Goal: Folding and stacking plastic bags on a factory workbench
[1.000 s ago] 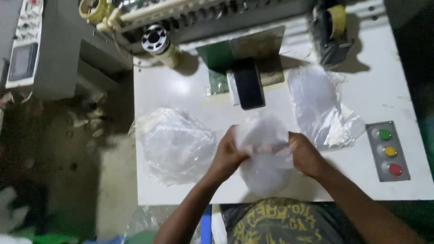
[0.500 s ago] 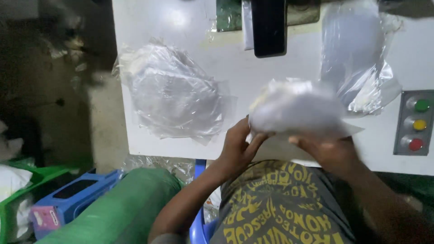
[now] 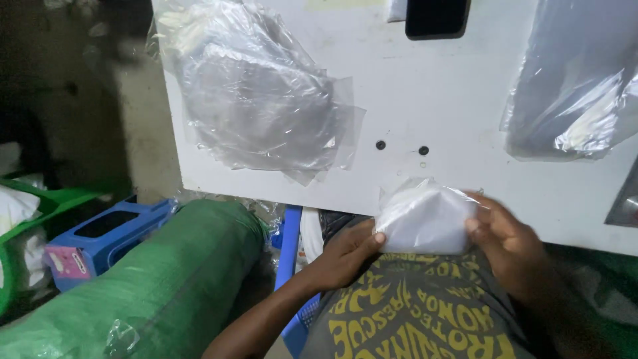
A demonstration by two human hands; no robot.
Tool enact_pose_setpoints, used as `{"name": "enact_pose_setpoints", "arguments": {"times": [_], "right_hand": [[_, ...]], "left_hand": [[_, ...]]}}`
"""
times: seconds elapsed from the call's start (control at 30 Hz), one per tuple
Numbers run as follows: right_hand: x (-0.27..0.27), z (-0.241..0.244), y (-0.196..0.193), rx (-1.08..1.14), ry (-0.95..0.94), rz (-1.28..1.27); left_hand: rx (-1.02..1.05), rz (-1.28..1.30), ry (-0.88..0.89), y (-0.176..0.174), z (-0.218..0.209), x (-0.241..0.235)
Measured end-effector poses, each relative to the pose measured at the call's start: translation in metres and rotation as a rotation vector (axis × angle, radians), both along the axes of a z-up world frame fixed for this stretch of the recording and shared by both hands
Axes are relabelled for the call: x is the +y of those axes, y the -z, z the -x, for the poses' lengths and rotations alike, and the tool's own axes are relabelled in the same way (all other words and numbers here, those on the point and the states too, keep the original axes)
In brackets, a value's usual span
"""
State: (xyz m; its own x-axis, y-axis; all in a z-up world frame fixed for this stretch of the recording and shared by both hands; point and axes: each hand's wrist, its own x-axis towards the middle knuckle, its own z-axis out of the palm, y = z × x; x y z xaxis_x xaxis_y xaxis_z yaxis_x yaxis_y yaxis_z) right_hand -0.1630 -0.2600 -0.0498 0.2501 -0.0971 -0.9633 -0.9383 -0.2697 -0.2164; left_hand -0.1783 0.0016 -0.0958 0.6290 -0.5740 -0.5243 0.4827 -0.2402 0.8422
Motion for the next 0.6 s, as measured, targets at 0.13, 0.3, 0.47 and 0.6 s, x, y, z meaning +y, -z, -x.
{"name": "enact_pose_setpoints", "arguments": {"times": [0.13,0.3,0.47,0.6], "right_hand": [[-0.019,0.013,0.032,-0.962,-0.556,-0.023],[-0.015,0.023,0.059,-0.588,-0.723,-0.537],[-0.024,0.001,0.099,-0.065,-0.619,-0.572],[-0.030,0.009,0.139,-0.018,0.311,-0.767]], "left_hand": [[0.134,-0.074,0.032,-0.005,-0.007,-0.005],[0.217,0.228,-0.016,0.021,-0.004,0.002],[-0.429,0.206,-0.102,0.044,-0.003,-0.004],[-0.054,0.010,-0.460,0.042,-0.027,-0.032]]}}
